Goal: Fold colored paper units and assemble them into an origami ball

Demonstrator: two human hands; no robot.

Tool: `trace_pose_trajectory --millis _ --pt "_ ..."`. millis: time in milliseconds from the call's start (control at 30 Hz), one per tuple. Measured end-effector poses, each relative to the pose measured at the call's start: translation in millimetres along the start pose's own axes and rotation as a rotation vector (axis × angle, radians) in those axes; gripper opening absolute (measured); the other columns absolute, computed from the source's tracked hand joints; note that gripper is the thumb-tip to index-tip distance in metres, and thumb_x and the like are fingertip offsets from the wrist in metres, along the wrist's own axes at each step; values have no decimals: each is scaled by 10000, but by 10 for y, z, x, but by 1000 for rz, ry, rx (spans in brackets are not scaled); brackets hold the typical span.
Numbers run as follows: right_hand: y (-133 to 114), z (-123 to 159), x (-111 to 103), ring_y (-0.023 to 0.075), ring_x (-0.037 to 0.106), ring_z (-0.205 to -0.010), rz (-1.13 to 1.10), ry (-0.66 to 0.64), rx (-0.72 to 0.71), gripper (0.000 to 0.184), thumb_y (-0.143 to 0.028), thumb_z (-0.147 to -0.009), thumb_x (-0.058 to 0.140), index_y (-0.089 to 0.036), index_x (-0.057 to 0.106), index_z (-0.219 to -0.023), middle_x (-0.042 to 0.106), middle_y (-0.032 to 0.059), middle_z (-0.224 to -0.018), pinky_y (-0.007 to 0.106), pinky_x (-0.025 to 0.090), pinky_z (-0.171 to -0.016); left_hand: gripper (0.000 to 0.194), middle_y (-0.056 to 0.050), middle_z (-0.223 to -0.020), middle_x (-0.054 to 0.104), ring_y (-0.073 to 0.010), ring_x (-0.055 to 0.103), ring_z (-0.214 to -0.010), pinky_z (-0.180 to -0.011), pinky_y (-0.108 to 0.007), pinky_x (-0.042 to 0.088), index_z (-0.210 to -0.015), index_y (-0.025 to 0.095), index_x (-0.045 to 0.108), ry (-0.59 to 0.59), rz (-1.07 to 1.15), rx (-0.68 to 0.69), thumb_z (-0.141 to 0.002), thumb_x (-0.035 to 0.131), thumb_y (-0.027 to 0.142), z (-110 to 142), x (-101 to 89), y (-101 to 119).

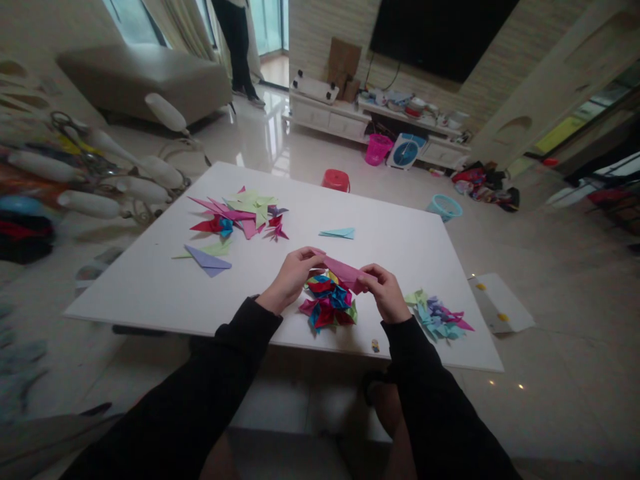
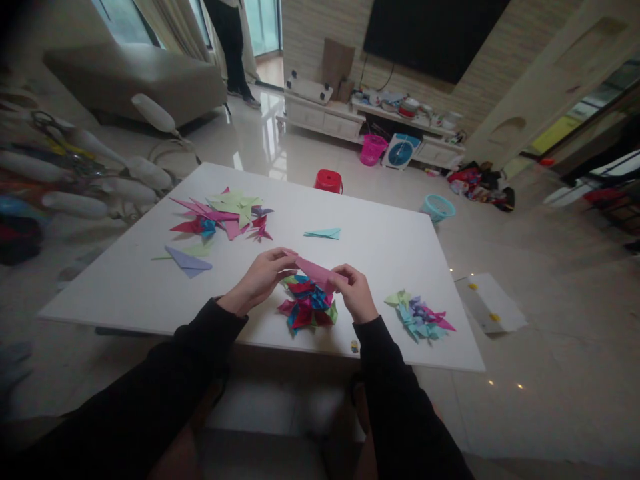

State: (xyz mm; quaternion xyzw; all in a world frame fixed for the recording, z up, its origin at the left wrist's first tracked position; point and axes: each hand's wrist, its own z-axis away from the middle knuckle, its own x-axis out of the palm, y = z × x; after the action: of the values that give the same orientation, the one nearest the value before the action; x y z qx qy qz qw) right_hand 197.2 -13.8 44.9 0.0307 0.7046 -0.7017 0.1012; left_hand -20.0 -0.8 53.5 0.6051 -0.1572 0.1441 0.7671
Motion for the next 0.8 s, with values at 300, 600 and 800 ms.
trace_pose_trajectory --millis 300,600,800 --pt "-86 148 113 238 658 -958 454 49 -364 268 -366 -816 748 -212 671 -1021 709 81 -1040 374 532 -832 275 -39 -810 690 -121 636 -707 -732 -263 523 -854 120 715 -13 -136 35 -682 816 310 -55 -8 -168" --pt "-111 195 252 220 679 -894 403 -8 -262 259 -309 -807 724 -189 687 -1034 739 74 -1016 350 538 -818 336 -43 -828 692 -125 643 -717 -695 -252 516 -850 127 710 -42 -108 67 -679 867 369 -22 -25 -116" --pt "-104 169 291 211 705 -860 163 -79 -73 332 -409 -810 762 -177 721 -1044 765 75 -980 331 555 -769 381 -53 -888 715 -142 666 -816 -726 -248 522 -931 137 716 -100 -92 110 -700 883 389 -49 -78 -143"
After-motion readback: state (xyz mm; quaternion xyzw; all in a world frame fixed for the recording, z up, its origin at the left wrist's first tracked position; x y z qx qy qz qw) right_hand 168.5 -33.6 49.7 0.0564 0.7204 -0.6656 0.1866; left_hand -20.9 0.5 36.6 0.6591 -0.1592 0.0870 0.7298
